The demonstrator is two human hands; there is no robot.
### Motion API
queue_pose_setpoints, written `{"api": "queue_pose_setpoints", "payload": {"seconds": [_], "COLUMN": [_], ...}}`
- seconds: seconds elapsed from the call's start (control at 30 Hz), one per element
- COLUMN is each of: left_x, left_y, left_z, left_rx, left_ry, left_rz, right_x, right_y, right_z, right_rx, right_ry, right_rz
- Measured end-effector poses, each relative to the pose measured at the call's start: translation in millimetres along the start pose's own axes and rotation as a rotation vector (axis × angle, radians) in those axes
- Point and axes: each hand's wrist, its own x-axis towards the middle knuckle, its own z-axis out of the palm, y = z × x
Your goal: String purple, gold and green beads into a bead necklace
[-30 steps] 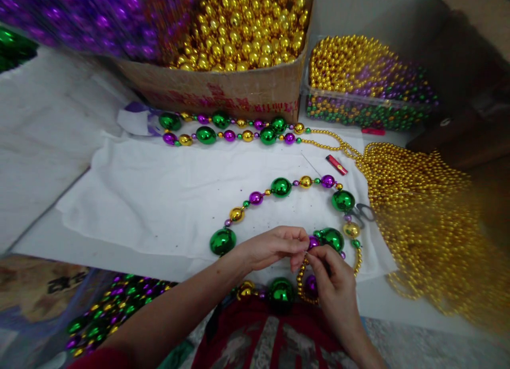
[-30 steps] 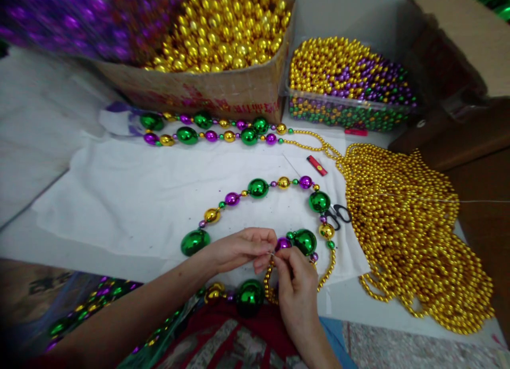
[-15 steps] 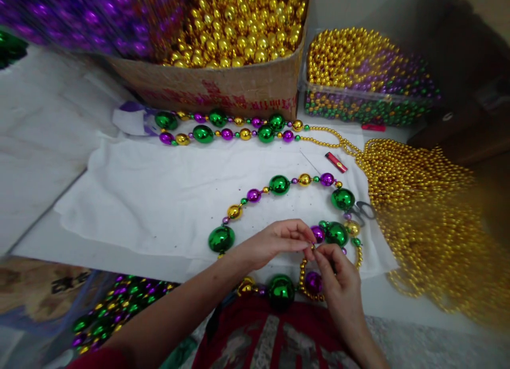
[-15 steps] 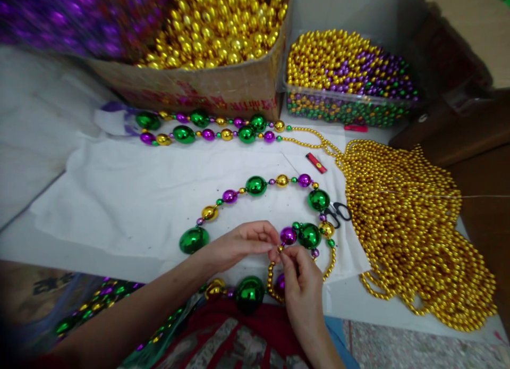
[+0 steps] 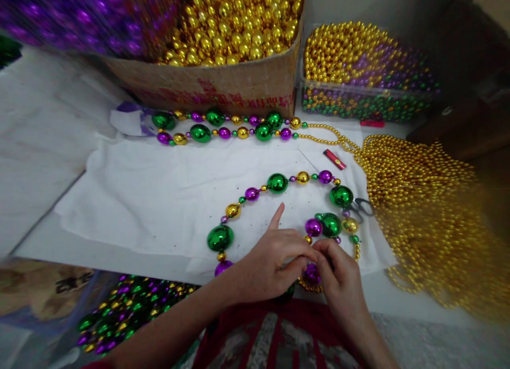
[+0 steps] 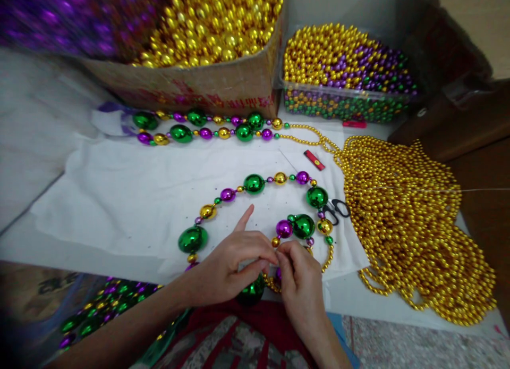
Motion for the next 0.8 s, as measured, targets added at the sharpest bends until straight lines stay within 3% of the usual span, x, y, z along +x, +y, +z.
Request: {"api": "queue_pose_setpoints", "payload": {"seconds": [0.17, 0.3, 0.4, 0.47, 0.57, 0.63, 0.73, 0.8], "left_x": [-2.4, -1.9, -0.1, 1.5, 3.3, 3.8, 4.4, 4.8], "left_y": [-7.6, -14.6, -19.6, -22.4, -24.2, -23.8, -21.8, -20.7], "left_z": [-13.7, -20.8, -17.1, -13.0, -10.1, -11.8, -18.8, -24.9], "left_rx": [-0.051, -0.517, -0.834, -0.911, -0.815, -0.613, -0.282, -0.238], "left_ry": [0.021, -0.142, -0.122, -0.130, -0.208, -0.248, -0.231, -0.233], "left_rz": [-0.028, -0.181, -0.279, -0.308, -0.323, -0.302, -0.201, -0.139], "right_x": [-9.4, -12.4, -9.9, -7.9, -7.4, -8.7, -11.5, -12.7], "right_y": [-4.5, -14.8, -18.4, -16.9, -11.6, -8.5, -5.2, -2.6], "right_z": [1.5, -0.2, -3.4, -4.1, -1.2, 2.4, 7.5, 9.0], "right_rx": [0.008, 0.019, -0.077, -0.138, -0.167, -0.174, -0.196, -0.218], "right_ry": [-0.108, -0.162, -0.090, -0.075, -0.108, -0.091, -0.078, -0.091], "right_rz": [0.018, -0.007, -0.082, -0.132, -0.167, -0.148, -0.119, -0.120]}}
